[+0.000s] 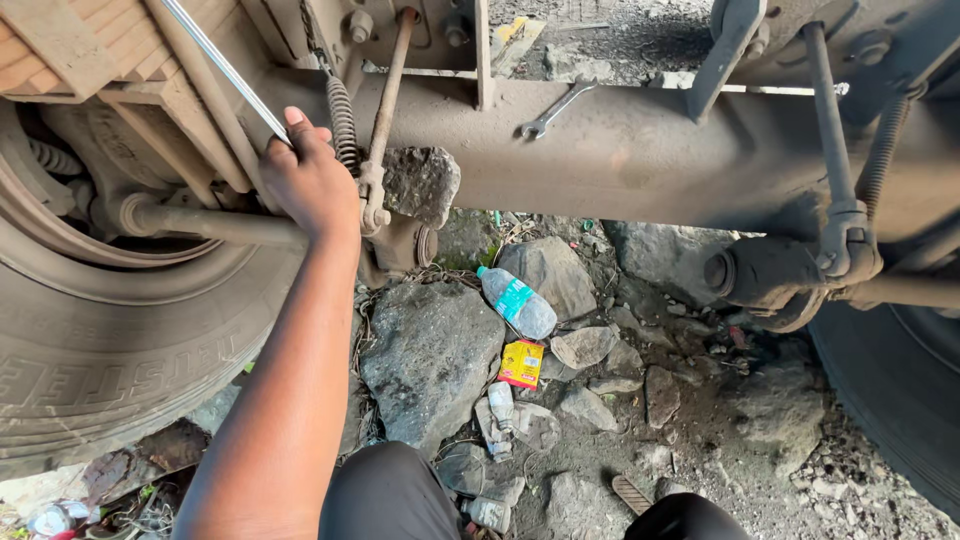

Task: The person works under a vehicle, using a wrench and hammer to loosen and tighten bolts on the suspension system. They adjust a rock to support a component and continue tightening fasteners with both tools.

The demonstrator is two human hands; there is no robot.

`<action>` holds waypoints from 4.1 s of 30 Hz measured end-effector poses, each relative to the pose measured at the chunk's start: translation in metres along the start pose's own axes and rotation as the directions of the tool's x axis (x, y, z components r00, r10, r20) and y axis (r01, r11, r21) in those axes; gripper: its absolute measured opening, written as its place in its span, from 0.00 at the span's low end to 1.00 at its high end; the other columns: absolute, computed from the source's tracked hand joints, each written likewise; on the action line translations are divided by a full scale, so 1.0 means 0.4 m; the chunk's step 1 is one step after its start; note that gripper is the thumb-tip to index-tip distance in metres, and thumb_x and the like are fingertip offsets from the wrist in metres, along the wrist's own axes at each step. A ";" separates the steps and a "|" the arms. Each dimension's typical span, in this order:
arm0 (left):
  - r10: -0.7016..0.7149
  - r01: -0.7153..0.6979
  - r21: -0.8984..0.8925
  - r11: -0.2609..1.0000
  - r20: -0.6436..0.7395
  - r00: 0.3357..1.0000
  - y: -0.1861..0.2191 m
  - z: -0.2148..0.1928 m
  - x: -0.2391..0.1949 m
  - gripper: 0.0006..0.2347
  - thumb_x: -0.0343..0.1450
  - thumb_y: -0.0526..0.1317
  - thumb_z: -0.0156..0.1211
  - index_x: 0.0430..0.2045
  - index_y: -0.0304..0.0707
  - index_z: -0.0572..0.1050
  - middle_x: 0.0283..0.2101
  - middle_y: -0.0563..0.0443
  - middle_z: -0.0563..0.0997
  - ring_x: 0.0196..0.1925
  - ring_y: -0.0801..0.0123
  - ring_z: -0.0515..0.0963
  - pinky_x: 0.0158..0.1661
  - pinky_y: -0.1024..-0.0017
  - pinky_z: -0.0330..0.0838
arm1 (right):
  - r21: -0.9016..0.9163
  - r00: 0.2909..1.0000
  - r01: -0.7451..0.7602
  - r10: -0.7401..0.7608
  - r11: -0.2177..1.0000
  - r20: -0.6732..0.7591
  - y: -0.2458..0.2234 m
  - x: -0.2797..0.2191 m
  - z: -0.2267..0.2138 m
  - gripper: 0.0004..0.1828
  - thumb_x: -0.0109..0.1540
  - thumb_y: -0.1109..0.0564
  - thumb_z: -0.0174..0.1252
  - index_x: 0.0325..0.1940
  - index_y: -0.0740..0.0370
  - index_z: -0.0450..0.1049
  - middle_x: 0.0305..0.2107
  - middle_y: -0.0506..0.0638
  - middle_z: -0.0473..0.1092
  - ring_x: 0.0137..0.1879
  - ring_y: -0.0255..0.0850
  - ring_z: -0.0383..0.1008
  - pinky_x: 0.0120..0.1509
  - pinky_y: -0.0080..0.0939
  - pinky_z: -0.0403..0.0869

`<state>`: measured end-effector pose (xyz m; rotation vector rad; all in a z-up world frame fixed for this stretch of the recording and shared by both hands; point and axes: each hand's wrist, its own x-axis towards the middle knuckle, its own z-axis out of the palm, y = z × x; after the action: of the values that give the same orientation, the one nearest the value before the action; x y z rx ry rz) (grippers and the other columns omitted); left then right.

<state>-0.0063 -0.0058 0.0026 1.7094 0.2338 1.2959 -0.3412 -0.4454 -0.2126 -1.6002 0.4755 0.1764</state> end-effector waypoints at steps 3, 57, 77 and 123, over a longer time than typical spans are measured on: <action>0.072 -0.071 0.056 0.996 -0.009 0.997 0.010 -0.008 -0.009 0.22 0.79 0.50 0.52 0.24 0.27 0.78 0.24 0.45 0.81 0.26 0.62 0.80 0.30 0.60 0.71 | -0.064 0.995 0.102 -0.102 0.993 0.009 -0.077 -0.022 0.033 0.32 0.71 0.51 0.58 0.73 0.67 0.56 0.57 0.54 0.66 0.56 0.41 0.70 0.58 0.42 0.71; 0.102 -0.102 0.274 0.956 0.016 0.995 0.097 -0.026 -0.057 0.16 0.79 0.43 0.53 0.24 0.29 0.74 0.32 0.37 0.78 0.37 0.42 0.77 0.40 0.49 0.65 | -0.250 0.624 0.745 -0.778 0.619 -0.068 -1.258 0.458 0.700 0.16 0.69 0.51 0.53 0.51 0.66 0.63 0.28 0.53 0.76 0.19 0.35 0.77 0.22 0.38 0.74; 0.102 -0.090 0.333 0.939 -0.020 0.995 0.110 -0.025 -0.051 0.15 0.78 0.45 0.51 0.30 0.31 0.78 0.38 0.39 0.81 0.41 0.43 0.79 0.43 0.47 0.65 | 0.232 0.626 0.753 -0.779 0.616 0.034 -0.671 0.162 0.380 0.10 0.66 0.62 0.59 0.47 0.63 0.64 0.28 0.44 0.66 0.25 0.30 0.67 0.25 0.31 0.68; 0.185 -0.184 0.441 0.879 0.041 0.982 0.071 0.002 -0.018 0.18 0.78 0.47 0.50 0.23 0.34 0.76 0.25 0.42 0.80 0.29 0.49 0.80 0.34 0.51 0.69 | 0.292 0.832 -0.551 0.488 0.782 0.264 0.261 0.512 0.435 0.13 0.66 0.45 0.52 0.40 0.54 0.76 0.28 0.50 0.71 0.28 0.41 0.72 0.30 0.43 0.70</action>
<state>-0.0191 -0.0260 0.0194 2.1599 0.4005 1.4629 -0.1696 -0.3165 -0.4052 -1.0496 0.7639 0.6148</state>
